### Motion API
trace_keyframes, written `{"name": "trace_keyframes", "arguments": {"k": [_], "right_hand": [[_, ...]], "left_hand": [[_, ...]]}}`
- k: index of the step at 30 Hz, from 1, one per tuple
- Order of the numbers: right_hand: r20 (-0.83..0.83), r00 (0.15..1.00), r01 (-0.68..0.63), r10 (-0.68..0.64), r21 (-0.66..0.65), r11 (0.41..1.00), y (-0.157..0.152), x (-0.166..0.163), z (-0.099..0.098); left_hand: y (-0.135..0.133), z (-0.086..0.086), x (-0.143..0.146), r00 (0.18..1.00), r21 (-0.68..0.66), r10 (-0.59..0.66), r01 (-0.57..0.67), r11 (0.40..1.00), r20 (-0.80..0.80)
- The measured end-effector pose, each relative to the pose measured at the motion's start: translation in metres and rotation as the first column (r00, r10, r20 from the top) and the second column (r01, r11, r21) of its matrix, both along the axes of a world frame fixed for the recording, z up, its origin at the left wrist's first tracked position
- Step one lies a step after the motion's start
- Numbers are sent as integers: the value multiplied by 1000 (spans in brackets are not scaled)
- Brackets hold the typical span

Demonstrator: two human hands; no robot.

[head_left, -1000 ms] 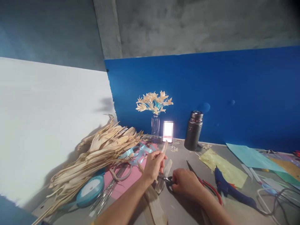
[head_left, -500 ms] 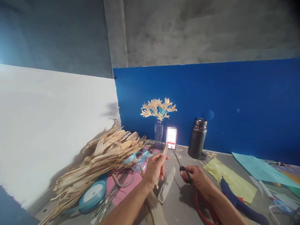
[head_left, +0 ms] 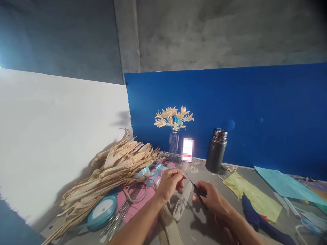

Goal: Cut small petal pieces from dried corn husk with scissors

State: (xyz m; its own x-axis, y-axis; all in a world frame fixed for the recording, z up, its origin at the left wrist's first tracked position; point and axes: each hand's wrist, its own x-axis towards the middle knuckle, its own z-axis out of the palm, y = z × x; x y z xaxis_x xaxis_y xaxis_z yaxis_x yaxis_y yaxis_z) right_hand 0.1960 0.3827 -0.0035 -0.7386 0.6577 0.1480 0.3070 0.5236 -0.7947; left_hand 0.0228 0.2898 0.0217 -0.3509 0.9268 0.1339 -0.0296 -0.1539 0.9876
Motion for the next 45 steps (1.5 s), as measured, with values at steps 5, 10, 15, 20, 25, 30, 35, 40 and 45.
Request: {"name": "trace_keyframes", "arguments": {"k": [5, 10, 15, 20, 25, 30, 35, 40, 45], "right_hand": [[37, 999, -8, 11, -79, 997, -6, -1, 2], [42, 998, -40, 44, -94, 995, -3, 0, 2], [63, 996, -53, 61, -111, 992, -2, 1, 1], [103, 994, -28, 36, -79, 996, -4, 2, 7], [253, 967, -3, -9, 48, 999, -5, 4, 8], [318, 948, 0, -33, 104, 995, -5, 5, 5], [311, 948, 32, -75, 142, 989, -3, 10, 3], [184, 965, 163, -185, 126, 979, 7, 12, 1], [-49, 986, 158, -159, -34, 987, 6, 3, 5]], "left_hand": [[-1, 1, -1, 994, -32, -15, 12, 999, -108], [0, 1, -4, 994, -83, -21, 12, 997, -107], [-1, 2, -4, 993, -94, -39, 29, 995, -108], [-2, 8, -12, 992, -93, -35, 24, 995, -117], [-1, 9, -24, 975, -47, 49, -61, 997, -218], [2, -1, -17, 894, -65, -2, -30, 997, -447], [4, -7, -8, 870, -63, 23, -62, 996, -493], [4, -1, -9, 876, 86, 257, -243, 966, -408], [4, -3, 0, 986, 0, 72, -73, 997, -148]]}}
